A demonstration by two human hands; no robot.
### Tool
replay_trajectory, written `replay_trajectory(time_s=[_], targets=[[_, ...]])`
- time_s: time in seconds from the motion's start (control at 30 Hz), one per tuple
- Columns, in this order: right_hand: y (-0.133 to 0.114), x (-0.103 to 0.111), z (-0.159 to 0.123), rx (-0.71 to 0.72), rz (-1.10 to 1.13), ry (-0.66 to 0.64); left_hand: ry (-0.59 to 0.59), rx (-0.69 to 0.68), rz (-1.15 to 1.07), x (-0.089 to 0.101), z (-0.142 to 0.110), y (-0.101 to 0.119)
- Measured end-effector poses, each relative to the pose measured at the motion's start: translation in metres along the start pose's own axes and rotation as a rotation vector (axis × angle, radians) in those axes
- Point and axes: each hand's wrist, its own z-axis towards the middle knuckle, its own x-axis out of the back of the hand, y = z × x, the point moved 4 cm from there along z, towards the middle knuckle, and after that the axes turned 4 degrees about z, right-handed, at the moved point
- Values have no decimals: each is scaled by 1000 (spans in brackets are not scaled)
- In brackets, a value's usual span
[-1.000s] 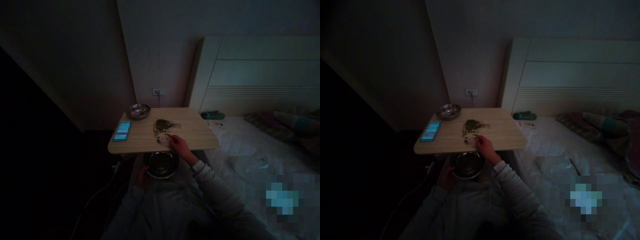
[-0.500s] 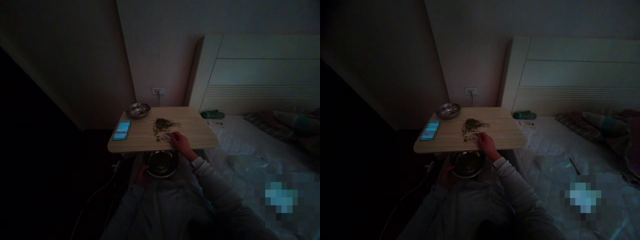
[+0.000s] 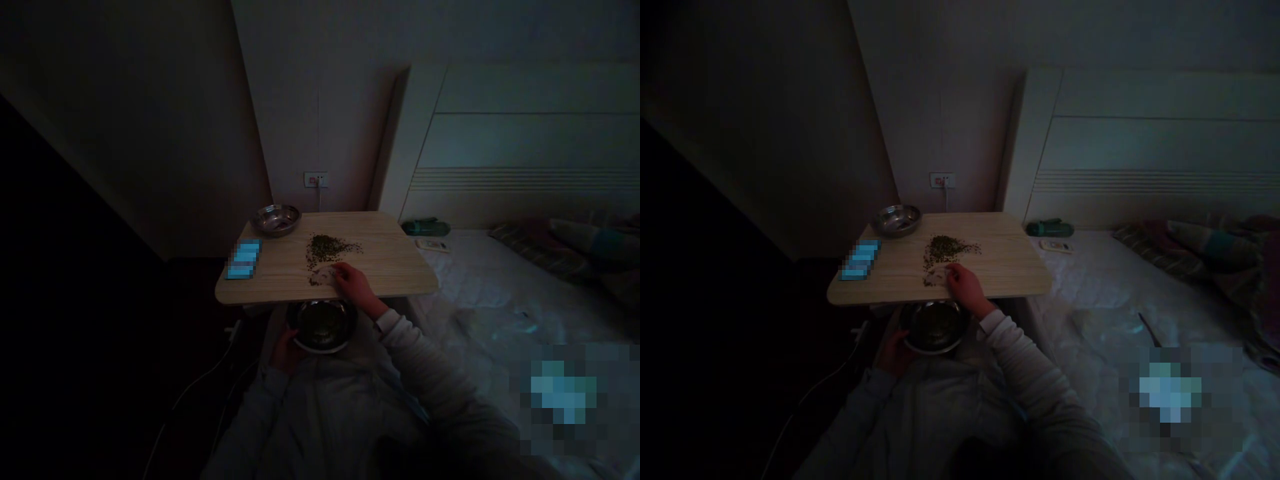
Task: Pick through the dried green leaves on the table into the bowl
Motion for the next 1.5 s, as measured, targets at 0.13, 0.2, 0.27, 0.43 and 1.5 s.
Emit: replay_trajectory(time_s=[0.13,0.2,0.27,0.43,1.5], targets=[[4,2,0,-27,123,-15,-21,-16,-18,-1,2,-1],[6,3,0,-39,163,-4,-10,-26,-25,0,2,-1],[8,3,-1,-44,183,11,0,-42,-25,0,1,0],[9,4,-5,-42,181,26,26,-11,5,3,1,-1],[6,6,-6,-36,121,102,51,-25,-4,-1,-2,1]])
